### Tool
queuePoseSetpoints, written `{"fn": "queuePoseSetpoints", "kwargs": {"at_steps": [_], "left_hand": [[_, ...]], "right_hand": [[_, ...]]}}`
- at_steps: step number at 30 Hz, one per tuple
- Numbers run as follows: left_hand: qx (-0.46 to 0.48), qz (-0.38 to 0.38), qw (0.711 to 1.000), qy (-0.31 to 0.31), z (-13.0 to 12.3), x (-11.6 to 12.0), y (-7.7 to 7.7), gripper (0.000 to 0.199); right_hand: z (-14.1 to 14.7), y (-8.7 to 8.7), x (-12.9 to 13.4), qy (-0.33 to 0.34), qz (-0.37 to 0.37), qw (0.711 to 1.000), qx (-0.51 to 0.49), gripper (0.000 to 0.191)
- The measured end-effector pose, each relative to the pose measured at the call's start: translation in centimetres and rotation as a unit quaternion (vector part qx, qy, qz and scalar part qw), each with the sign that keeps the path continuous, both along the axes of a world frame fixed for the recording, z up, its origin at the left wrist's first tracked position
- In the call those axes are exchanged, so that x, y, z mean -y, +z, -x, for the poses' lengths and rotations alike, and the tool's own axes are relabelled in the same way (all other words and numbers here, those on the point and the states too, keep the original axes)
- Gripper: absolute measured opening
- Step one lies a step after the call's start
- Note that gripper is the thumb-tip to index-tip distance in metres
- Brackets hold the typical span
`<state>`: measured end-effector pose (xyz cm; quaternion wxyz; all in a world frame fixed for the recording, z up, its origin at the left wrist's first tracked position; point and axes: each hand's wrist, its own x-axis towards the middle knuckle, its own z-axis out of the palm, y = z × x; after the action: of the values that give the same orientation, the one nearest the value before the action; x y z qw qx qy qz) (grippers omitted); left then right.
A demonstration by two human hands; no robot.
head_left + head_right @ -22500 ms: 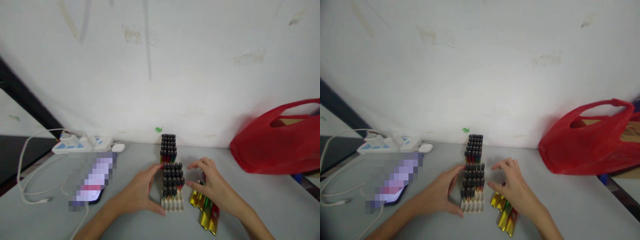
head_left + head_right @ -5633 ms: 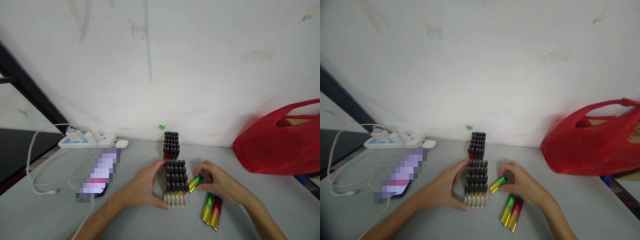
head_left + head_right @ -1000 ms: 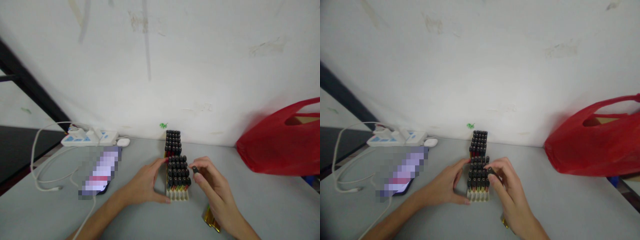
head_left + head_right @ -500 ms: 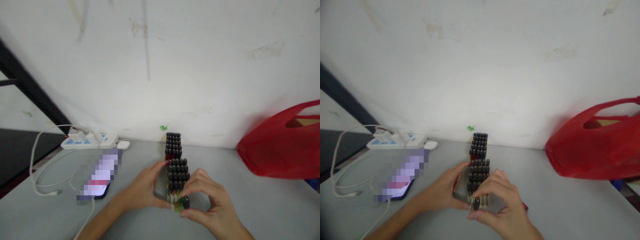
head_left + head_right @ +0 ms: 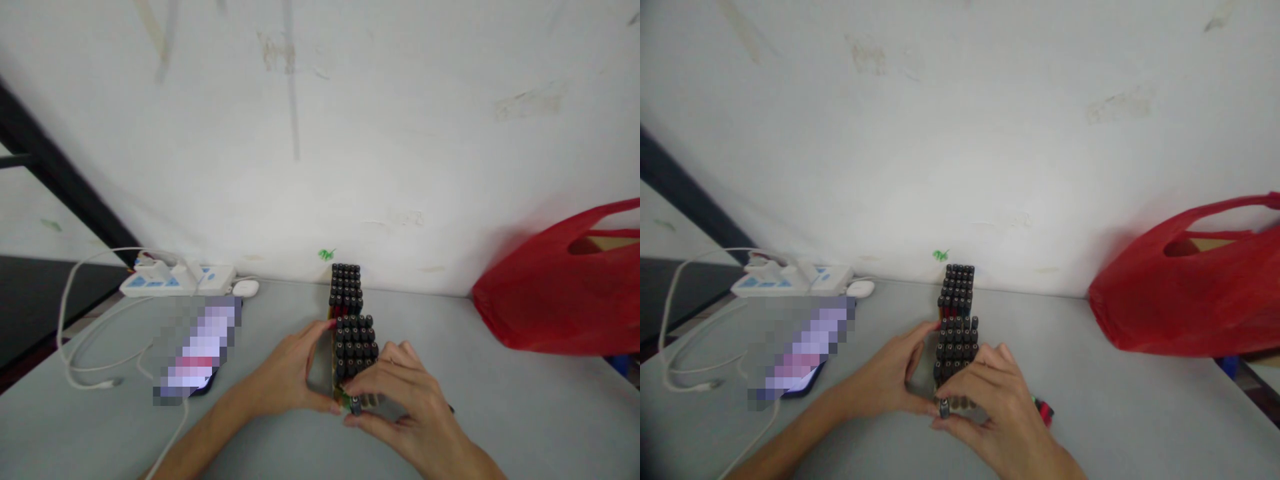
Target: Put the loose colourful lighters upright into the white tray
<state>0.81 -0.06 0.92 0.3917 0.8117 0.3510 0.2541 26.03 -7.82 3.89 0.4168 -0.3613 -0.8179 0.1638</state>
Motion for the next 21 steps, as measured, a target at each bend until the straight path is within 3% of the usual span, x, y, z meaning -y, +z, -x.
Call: {"fn": "queuePoseSetpoints", "kwargs": {"at_steps": [11, 21], "left_hand": [[0.019, -0.010, 1.000, -0.003, 0.0, -0.1, 0.1, 0.127], [0.035, 0.030, 0.999, -0.026, 0.1, -0.2, 0.2, 0.124]], "right_hand": [[0.3, 0.8, 0.1, -0.013, -0.098, 0.994, 0.036, 0.018], [0.4, 0.8, 0.5, -0.023, -0.097, 0.992, 0.071, 0.018]]}}
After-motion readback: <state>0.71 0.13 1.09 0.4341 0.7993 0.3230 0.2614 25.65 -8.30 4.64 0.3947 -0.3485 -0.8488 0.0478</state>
